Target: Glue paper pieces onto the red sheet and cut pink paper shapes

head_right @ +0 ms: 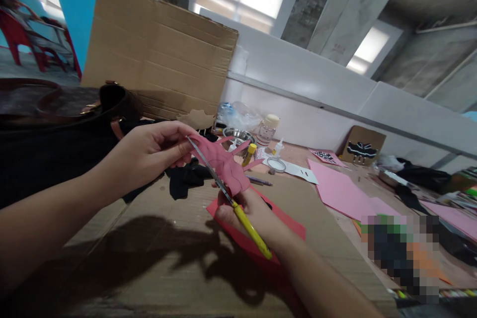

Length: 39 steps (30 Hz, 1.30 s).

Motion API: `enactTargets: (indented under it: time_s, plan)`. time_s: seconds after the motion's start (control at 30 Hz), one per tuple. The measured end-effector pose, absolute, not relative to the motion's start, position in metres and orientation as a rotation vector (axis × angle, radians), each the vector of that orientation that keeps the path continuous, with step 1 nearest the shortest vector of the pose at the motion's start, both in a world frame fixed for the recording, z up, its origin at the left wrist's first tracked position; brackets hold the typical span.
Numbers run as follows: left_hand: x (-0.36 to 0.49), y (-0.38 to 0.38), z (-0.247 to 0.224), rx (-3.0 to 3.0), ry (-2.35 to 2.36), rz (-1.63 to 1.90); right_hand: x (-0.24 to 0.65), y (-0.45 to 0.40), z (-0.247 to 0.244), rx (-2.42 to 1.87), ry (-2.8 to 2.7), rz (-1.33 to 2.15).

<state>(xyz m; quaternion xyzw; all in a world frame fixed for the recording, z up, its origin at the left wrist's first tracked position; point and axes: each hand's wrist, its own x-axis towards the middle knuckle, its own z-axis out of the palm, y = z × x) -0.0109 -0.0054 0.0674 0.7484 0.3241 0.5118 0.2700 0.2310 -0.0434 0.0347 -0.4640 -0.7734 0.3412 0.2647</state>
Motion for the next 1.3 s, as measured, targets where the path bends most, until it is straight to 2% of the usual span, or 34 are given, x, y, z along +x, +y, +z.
enactTargets:
  time_s: [0.6,0.9,1.3]
  plan:
    - [-0.012,-0.004,0.066,2.170,0.942,1.431,0.234,-0.042,0.026,-1.222,-2.044,1.012]
    - [-0.012,-0.006,0.067,2.275,0.963,1.441,0.230,-0.045,0.026,-1.315,-2.015,0.911]
    - [-0.018,-0.002,0.072,2.116,0.902,1.350,0.233,-0.043,0.031,-1.264,-2.097,0.901]
